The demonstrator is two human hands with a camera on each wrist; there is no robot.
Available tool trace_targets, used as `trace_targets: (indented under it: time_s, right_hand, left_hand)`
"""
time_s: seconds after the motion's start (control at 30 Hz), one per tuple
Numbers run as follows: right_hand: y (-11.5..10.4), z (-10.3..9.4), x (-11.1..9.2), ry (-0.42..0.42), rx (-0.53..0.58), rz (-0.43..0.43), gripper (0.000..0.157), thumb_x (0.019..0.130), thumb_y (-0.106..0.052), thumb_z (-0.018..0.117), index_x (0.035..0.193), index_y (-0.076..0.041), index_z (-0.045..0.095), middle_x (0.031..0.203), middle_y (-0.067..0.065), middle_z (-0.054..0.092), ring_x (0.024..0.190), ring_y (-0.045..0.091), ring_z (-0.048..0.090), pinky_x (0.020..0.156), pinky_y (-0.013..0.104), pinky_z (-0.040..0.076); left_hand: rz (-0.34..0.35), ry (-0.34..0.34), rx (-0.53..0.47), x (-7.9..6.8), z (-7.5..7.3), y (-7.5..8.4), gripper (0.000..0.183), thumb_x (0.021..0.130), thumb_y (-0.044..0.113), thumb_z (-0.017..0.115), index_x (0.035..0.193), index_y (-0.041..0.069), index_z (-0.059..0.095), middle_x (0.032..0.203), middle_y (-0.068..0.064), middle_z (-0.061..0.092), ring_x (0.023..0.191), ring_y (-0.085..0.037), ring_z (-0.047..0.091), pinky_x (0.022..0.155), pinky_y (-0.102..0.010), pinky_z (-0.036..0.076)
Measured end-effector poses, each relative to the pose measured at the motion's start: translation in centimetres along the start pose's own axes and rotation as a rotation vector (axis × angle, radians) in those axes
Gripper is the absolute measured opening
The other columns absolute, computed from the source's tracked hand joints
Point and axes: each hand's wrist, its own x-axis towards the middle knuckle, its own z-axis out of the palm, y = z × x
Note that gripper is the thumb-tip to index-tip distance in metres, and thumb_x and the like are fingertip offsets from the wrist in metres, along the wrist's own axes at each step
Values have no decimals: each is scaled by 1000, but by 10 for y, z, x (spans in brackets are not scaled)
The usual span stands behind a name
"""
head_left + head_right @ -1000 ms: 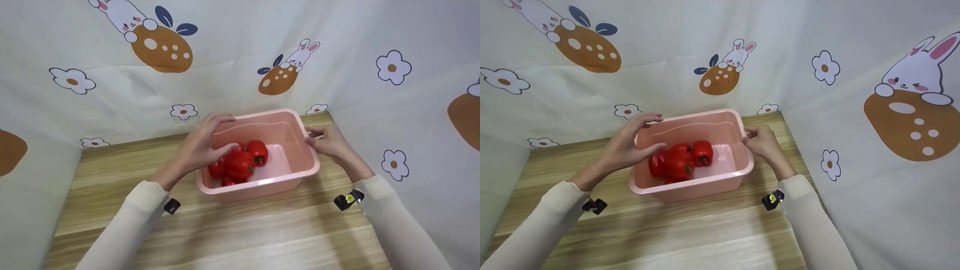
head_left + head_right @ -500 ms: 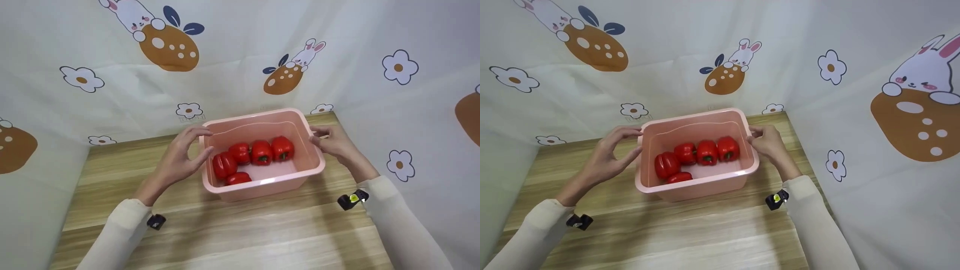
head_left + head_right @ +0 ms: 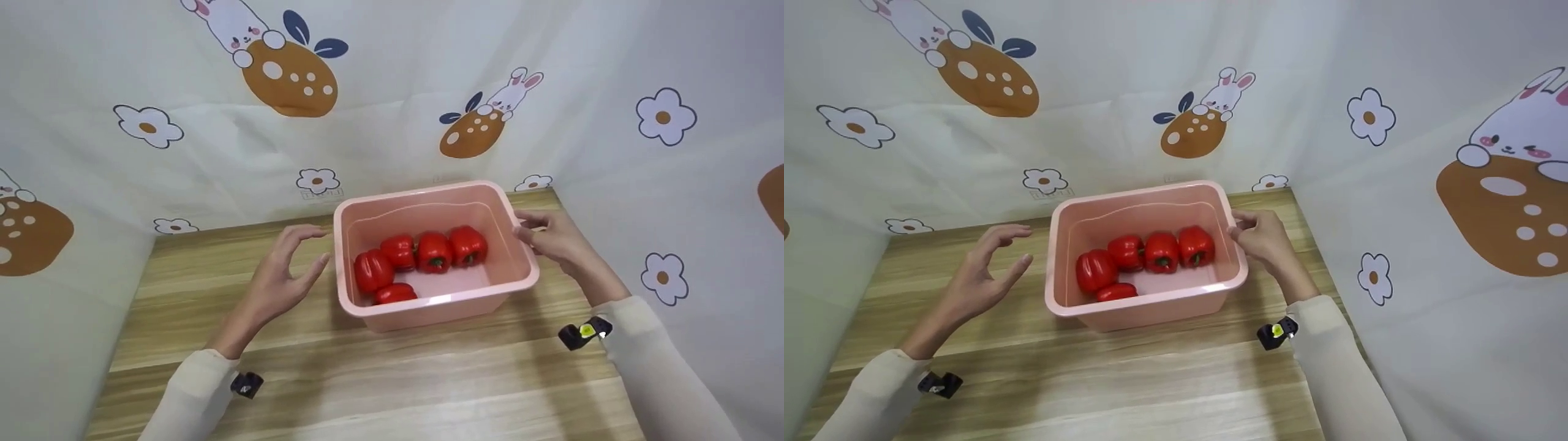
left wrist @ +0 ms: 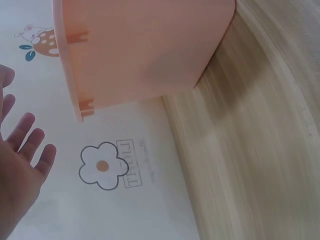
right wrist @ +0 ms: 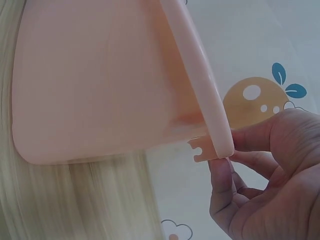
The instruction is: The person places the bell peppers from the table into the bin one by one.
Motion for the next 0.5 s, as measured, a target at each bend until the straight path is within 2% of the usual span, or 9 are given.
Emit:
trace_targets:
  time_s: [0.2, 0.37, 0.5]
  right_hand:
    - [2, -5, -3, 12, -30, 10, 51, 104, -12, 61, 153, 0, 52, 132, 31, 64, 93, 10, 65, 77, 20, 63]
    - [1, -8, -2, 13, -26, 8, 51, 103, -12, 62, 152, 1, 53, 128, 29, 65, 89, 6, 64, 76, 20, 61]
    - [4, -8, -2, 16, -26, 6, 52, 103, -11, 62, 152, 1, 53, 128, 30, 65, 87, 5, 65, 75, 20, 62]
  left_hand:
    - [-53, -11, -8, -9, 6, -8, 38, 101, 20, 73, 137, 14, 65, 140, -2, 64, 138, -21, 58, 120, -50, 46]
    - [-45, 15, -18, -12, 8, -10, 37, 99, 17, 75, 135, 13, 66, 139, -4, 66, 137, -20, 58, 118, -48, 46]
    - [-56, 2, -12, -14, 8, -11, 38, 100, 20, 74, 136, 14, 65, 139, -4, 65, 137, -20, 58, 119, -48, 46]
